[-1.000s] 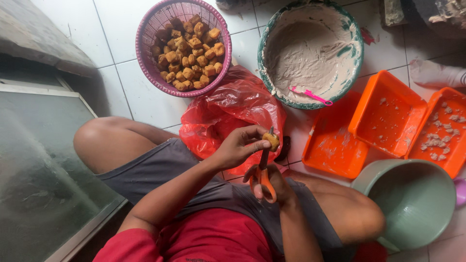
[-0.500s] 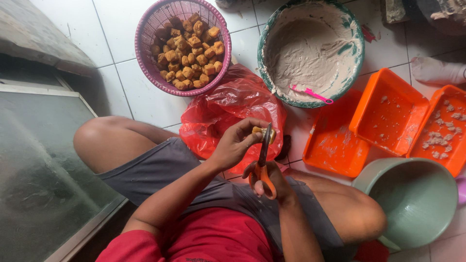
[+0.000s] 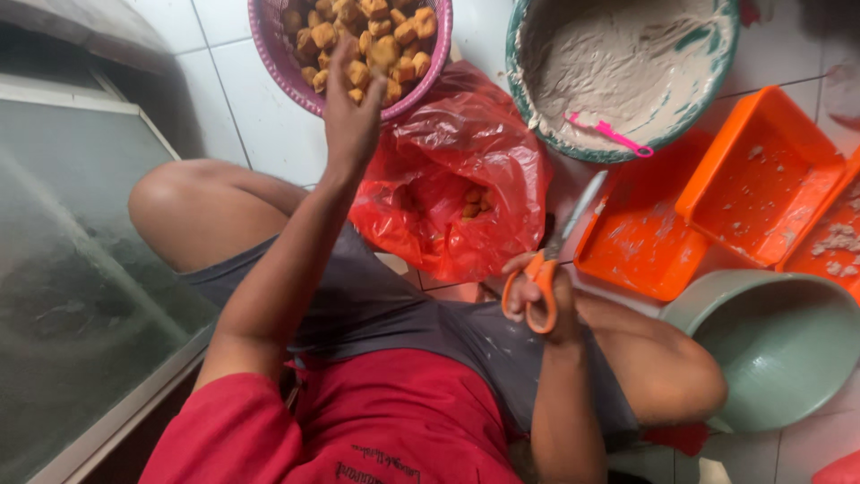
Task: The person sits on the floor and uses orange-handled scissors to cut small, round, fried dough pieces into smaller fragments. The cut pieces are placed into a red plastic bag. A pink basket of uncut dough and a bowl of batter are visible nearby.
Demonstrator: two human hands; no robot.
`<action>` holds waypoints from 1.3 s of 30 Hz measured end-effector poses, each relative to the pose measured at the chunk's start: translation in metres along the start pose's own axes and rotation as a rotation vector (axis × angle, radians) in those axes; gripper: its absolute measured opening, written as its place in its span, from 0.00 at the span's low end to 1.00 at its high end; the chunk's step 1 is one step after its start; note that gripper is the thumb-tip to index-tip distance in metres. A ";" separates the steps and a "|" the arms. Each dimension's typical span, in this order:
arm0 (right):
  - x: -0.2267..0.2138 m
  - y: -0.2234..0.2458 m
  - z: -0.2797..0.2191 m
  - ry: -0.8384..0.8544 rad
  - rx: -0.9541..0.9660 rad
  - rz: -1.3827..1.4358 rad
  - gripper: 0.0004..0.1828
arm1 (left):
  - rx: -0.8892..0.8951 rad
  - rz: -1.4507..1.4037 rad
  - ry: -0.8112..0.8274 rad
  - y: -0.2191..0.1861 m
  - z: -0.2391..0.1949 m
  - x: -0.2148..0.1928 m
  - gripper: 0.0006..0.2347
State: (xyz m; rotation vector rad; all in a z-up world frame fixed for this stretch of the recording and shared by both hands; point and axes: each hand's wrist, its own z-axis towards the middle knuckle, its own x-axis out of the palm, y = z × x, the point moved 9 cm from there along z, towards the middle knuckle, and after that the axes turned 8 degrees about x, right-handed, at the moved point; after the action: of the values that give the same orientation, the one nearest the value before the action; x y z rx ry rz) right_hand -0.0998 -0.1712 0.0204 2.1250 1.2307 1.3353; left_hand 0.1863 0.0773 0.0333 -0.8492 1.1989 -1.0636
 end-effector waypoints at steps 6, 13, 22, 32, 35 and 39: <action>-0.034 0.037 -0.028 -0.114 -0.203 -0.006 0.34 | -0.096 0.033 0.630 0.081 -0.102 0.098 0.11; -0.029 0.047 -0.036 -0.156 -0.212 -0.094 0.36 | 0.058 0.311 0.904 0.170 -0.212 0.228 0.22; -0.026 0.027 -0.035 -0.257 -0.136 -0.111 0.39 | 0.446 1.121 1.171 0.240 -0.207 0.214 0.21; -0.008 0.019 -0.005 -0.114 -0.050 -0.100 0.36 | 0.205 0.708 1.097 0.205 -0.196 0.183 0.12; 0.000 0.017 -0.002 -0.105 0.000 -0.114 0.37 | 0.037 0.500 1.086 0.165 -0.185 0.176 0.12; 0.022 0.017 -0.001 0.011 0.086 -0.062 0.43 | -0.493 -0.313 1.016 0.089 -0.176 0.171 0.08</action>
State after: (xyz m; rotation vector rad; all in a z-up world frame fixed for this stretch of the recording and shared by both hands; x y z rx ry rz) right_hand -0.0881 -0.1630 0.0444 2.1215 1.3698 1.2910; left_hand 0.0355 -0.0544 -0.1342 -0.8990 2.2989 -1.5619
